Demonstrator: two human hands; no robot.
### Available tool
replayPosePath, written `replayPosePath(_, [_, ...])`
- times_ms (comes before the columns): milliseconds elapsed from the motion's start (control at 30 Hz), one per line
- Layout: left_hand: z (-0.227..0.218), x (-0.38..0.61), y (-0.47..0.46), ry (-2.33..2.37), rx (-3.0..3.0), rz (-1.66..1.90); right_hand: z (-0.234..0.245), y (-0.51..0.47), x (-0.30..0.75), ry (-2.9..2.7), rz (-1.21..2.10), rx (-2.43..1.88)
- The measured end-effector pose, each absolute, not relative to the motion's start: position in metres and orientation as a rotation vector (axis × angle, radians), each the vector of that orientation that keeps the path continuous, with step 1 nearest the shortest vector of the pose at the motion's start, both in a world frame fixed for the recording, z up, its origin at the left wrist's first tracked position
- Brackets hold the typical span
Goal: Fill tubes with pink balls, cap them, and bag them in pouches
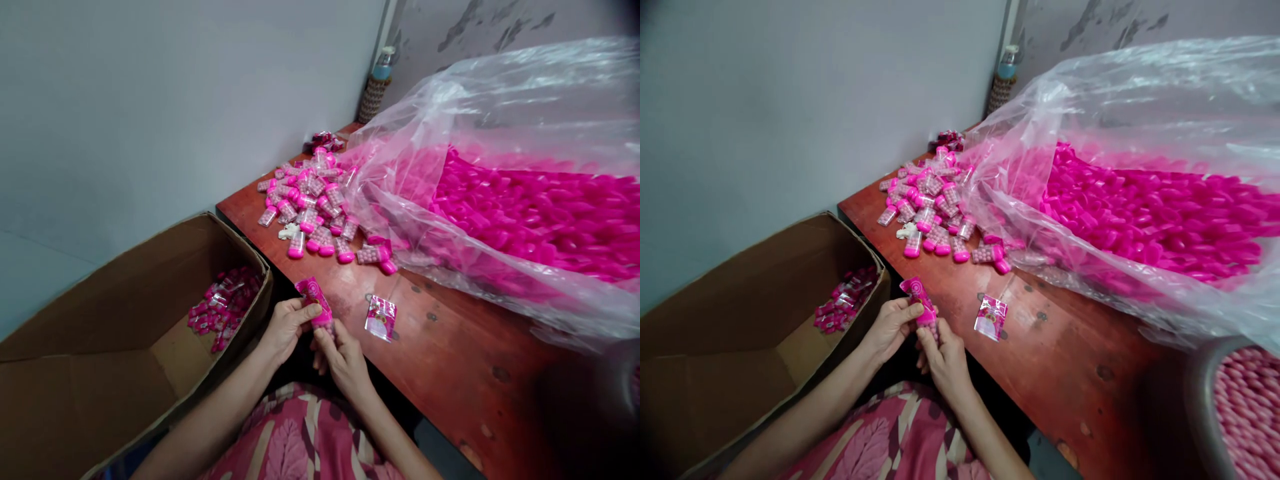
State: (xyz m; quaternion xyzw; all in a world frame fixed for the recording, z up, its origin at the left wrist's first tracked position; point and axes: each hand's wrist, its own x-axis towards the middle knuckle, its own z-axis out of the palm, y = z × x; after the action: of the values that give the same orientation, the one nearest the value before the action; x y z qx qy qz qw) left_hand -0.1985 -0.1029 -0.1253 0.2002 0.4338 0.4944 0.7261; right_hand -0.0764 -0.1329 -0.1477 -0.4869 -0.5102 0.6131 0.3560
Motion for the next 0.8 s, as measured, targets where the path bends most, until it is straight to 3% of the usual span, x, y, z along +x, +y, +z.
replayPosePath(100, [-0.125,-0.196,-0.105,0.972,0.465,1.122,-0.149,-0.134,-0.075,-1.425,1.382,-1.354])
replayPosePath(267, [-0.123,-0.194,-0.109,0.995,0.508,1.035,-0.149,-0.134,-0.078,-1.142,1.821,-1.070])
replayPosePath(500, [-0.122,-0.191,-0.110,1.017,0.522,1.047,-0.147,-0.134,-0.075,-1.280,1.560,-1.246])
replayPosePath(700, [-0.124,-0.193,-0.113,0.937,0.523,0.907,-0.151,-0.137,-0.074,-1.012,1.892,-0.992])
replayPosePath(800, [-0.126,-0.193,-0.114,0.967,0.565,0.882,-0.152,-0.139,-0.074,-1.046,1.847,-1.049])
